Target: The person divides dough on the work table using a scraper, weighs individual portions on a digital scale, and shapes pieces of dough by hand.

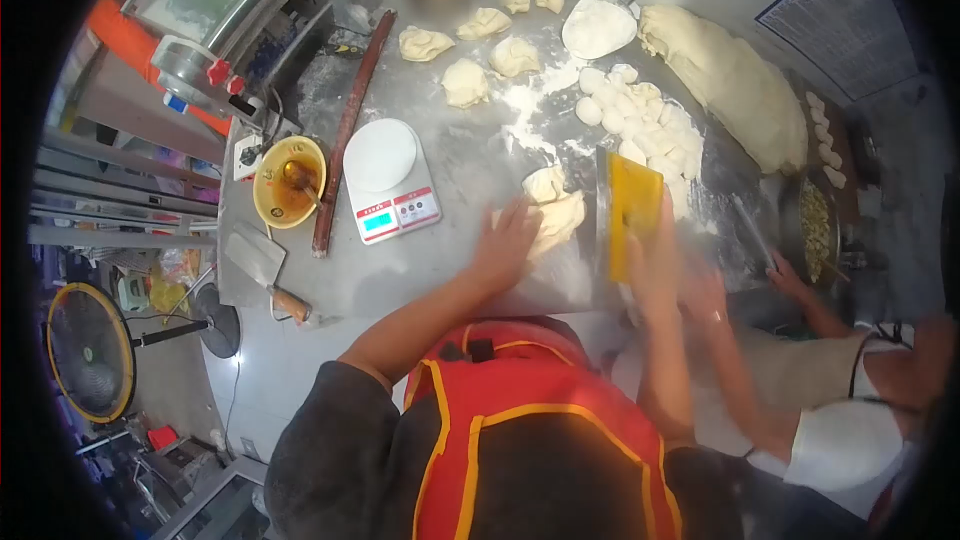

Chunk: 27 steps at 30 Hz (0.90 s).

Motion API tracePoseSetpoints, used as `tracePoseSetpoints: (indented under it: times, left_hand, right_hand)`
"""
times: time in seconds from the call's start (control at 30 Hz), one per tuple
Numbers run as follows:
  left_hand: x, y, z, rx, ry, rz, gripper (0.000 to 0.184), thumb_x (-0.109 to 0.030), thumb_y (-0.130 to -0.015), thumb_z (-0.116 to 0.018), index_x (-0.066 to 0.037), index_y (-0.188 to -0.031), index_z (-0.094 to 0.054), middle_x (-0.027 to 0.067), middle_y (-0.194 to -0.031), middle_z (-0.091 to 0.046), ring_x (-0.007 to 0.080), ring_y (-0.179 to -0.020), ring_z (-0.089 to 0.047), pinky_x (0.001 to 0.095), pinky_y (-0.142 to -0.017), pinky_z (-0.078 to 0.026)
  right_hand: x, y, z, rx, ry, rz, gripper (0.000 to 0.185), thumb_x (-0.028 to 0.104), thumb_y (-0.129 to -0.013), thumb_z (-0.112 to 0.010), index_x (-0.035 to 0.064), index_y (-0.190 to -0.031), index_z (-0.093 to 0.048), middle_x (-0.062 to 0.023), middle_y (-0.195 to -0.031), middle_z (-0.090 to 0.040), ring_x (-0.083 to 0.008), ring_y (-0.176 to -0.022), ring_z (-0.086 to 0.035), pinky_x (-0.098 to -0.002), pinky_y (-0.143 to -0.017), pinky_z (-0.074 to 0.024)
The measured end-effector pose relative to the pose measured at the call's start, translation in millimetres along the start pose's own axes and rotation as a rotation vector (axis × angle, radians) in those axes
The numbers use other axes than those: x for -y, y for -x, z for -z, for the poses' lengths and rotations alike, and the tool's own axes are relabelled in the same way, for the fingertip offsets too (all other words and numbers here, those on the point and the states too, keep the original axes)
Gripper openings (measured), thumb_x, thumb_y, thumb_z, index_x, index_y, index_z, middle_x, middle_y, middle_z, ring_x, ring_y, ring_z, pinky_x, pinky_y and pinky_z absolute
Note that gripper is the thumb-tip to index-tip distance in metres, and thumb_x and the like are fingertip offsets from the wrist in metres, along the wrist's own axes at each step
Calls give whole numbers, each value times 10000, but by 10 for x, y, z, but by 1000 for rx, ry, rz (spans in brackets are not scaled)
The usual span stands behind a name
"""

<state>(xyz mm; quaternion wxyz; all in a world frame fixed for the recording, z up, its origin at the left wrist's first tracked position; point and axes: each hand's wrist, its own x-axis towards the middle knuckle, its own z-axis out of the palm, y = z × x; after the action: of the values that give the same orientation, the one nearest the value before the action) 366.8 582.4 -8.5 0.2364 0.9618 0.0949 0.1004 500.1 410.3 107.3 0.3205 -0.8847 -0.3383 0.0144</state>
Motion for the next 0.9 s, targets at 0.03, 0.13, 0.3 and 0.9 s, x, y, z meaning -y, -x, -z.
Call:
tracePoseSetpoints:
  times: [0.03,0.13,0.3,0.9]
  left_hand:
    - [19,51,-5,-2,-64,9,738,-248,-707,-704,-4,-1320,-373,179,-1353,-378,387,-1279,-315,483,-1033,-271]
    - [159,221,12,-46,2,143,813,-260,-677,-747,-9,-1341,-351,176,-1332,-402,370,-1259,-351,466,-1040,-285]
    - [454,471,-91,-74,438,281,754,-285,-720,-743,-4,-1319,-380,194,-1270,-468,349,-1120,-483,417,-941,-390]
    - [237,334,-471,-158,677,720,395,-185,-756,-688,4,-1061,-522,212,-999,-573,332,-911,-572,414,-814,-447]
  right_hand:
    - [26,25,-2,-27,10,60,714,44,-849,-508,122,-1462,-151,-278,-1280,-469,-433,-1094,-523,-435,-914,-436]
    - [312,117,60,266,-30,-117,706,92,-848,-522,50,-1453,-161,-234,-1384,-372,-378,-1208,-442,-406,-983,-368]
    - [357,286,-324,444,-68,7,719,76,-862,-493,109,-1468,-109,-273,-1219,-489,-445,-971,-561,-455,-798,-454]
    - [406,-109,-1272,522,78,53,727,21,-824,-471,170,-1465,-162,-242,-1011,-608,-414,-914,-592,-458,-787,-460]
